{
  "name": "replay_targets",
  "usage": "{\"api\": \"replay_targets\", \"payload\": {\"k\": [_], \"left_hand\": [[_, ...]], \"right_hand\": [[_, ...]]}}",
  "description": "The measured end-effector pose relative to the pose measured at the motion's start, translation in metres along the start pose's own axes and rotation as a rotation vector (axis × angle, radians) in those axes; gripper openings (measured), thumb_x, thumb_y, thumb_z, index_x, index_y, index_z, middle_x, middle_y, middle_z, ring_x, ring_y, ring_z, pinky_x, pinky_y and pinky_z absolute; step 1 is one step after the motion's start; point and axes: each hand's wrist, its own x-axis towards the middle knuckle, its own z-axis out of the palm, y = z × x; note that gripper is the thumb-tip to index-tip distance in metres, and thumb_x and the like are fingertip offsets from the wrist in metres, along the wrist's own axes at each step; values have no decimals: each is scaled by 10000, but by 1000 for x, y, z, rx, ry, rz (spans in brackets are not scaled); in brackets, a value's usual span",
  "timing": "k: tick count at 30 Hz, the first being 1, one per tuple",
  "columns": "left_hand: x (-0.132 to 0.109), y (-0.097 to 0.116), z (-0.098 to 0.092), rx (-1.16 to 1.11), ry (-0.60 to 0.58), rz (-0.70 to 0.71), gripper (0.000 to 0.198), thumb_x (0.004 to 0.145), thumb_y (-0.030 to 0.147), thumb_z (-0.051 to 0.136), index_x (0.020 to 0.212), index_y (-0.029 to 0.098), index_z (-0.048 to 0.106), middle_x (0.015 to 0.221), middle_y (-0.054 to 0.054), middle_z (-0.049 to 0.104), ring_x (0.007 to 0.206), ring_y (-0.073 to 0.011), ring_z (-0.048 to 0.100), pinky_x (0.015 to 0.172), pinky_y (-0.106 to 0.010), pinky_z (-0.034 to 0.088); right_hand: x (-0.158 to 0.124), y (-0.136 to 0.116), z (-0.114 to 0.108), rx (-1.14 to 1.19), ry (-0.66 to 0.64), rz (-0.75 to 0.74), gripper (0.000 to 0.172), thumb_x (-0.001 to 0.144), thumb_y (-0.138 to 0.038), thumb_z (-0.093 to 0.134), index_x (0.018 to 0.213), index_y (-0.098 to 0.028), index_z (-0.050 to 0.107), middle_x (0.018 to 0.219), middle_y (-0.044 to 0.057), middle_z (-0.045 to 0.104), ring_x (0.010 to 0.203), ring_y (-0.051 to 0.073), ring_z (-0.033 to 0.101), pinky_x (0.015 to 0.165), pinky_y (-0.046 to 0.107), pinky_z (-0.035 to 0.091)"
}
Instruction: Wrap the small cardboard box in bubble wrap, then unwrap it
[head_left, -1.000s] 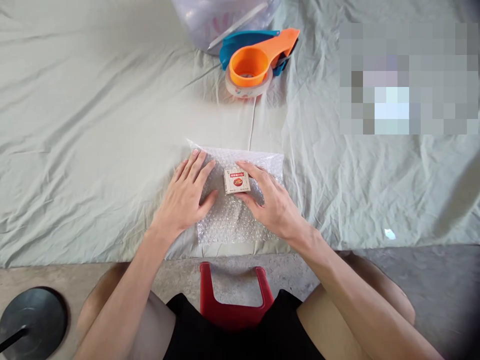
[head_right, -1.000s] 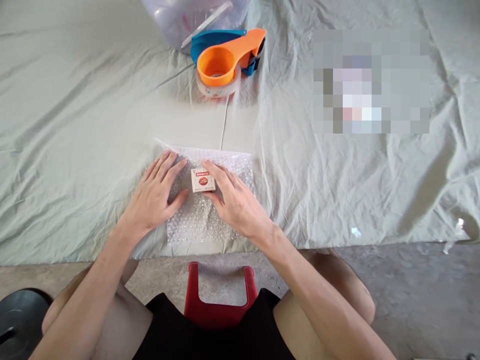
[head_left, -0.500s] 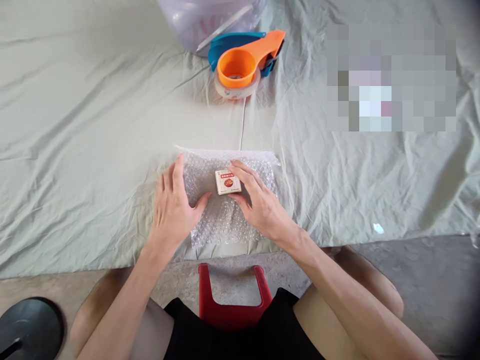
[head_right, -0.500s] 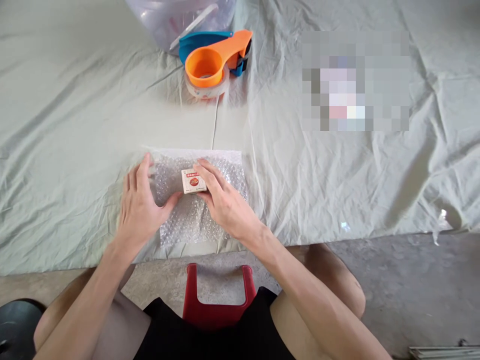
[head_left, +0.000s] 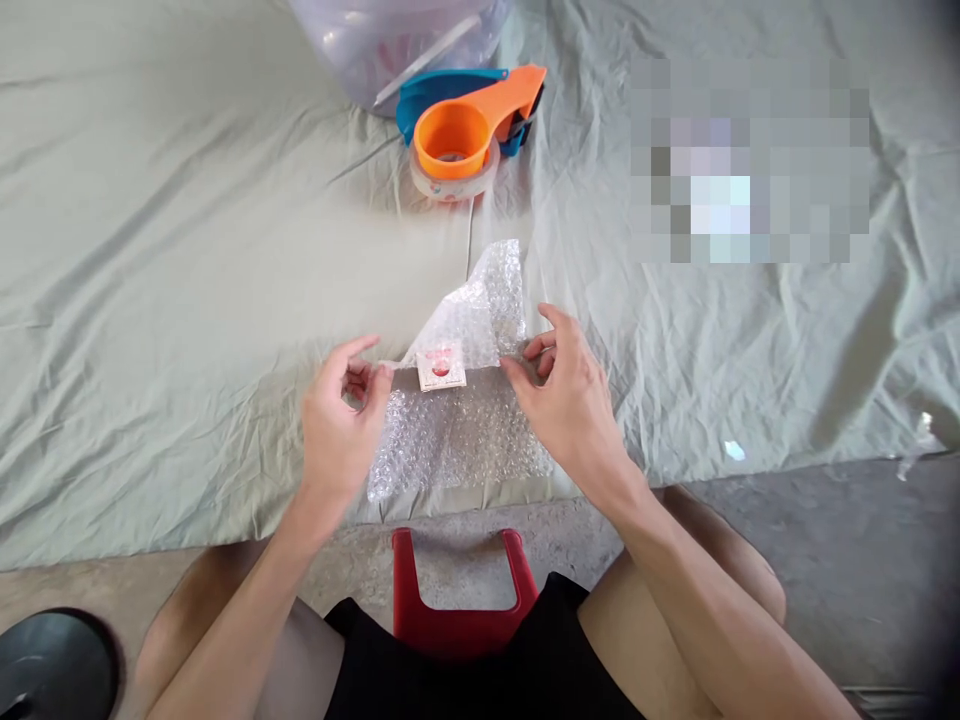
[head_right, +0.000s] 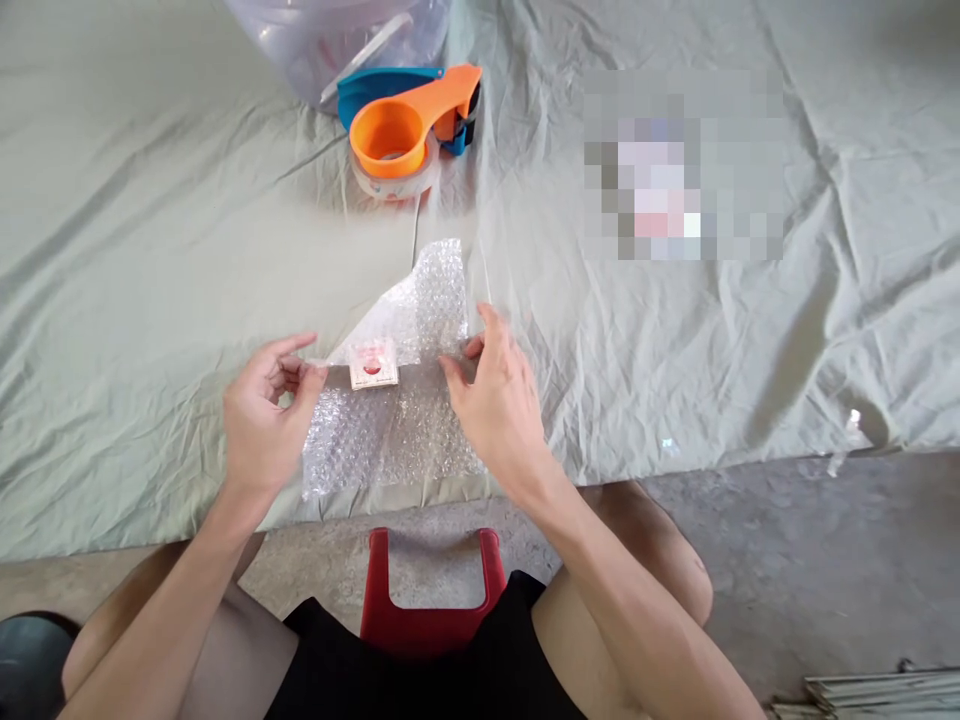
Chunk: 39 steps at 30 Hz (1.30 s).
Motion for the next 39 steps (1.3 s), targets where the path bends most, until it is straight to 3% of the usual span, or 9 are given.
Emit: {"api": "replay_targets", "payload": {"k": [1,4,9,13,18,25,29,34,39], "left_hand": [[2,1,0,23,8,20,163,1047,364,732,1119,227,779,858,-6,737,747,-154,661,681,-293,531],[8,4,3,120,45,131,377,1045,387,729,737,228,581,665,35,567,592,-112,477,573,-287,380],[9,14,5,38,0,4,567,1083,335,619,661,235,255,575,58,224,531,-106,212,483,-310,159],[6,23,6,-73,-41,-26,514,1069,388,663,676,236,369,597,59,300,522,-93,278,459,-264,218],[4,23,13,-173,-66,-29,433,1055,457,726,744,241,514,633,51,461,530,-96,446,459,-221,364],[3,21,18,-237,-71,7,321,1074,380,722,800,238,638,769,9,637,697,-131,607,621,-253,526],[3,18,23,-206,-26,64,254,1073,306,699,835,238,642,828,5,666,754,-134,633,670,-261,545],[3,17,26,-135,35,179,220,1089,277,687,875,241,648,865,1,699,783,-140,649,687,-262,565],[4,15,26,-90,46,238,206,1082,218,685,883,241,634,863,18,687,767,-126,654,689,-250,566]], "right_hand": [[1,0,1,35,-8,20,604,1011,-369,736,1577,-274,548,1015,24,702,857,233,692,887,481,618],[5,-3,2,118,-28,61,455,976,-334,763,1408,-269,632,878,-23,658,743,191,634,809,434,587],[6,-19,-3,434,-54,51,480,978,-270,740,1427,-290,572,947,-36,632,734,153,633,725,367,599],[-1,-36,-2,737,-142,-30,616,994,-318,809,1540,-313,524,1200,23,725,850,156,728,791,369,670],[-11,-47,3,850,-186,-120,268,1190,-354,564,1448,-296,606,1266,52,859,990,192,825,948,437,719],[-5,-45,12,435,-95,-380,291,1142,-193,608,1385,-330,693,1306,36,873,1311,273,789,1175,589,646],[0,-41,20,431,-75,-492,425,1126,-171,642,1515,-342,615,1531,53,787,1458,272,737,1215,582,645],[1,-35,29,356,2,-611,275,1115,-235,728,1378,-306,689,1757,134,606,1540,315,691,1254,616,633],[-4,-30,27,284,-19,-677,427,1113,-175,619,1510,-312,699,1675,108,693,1620,335,624,1293,662,581]]}}
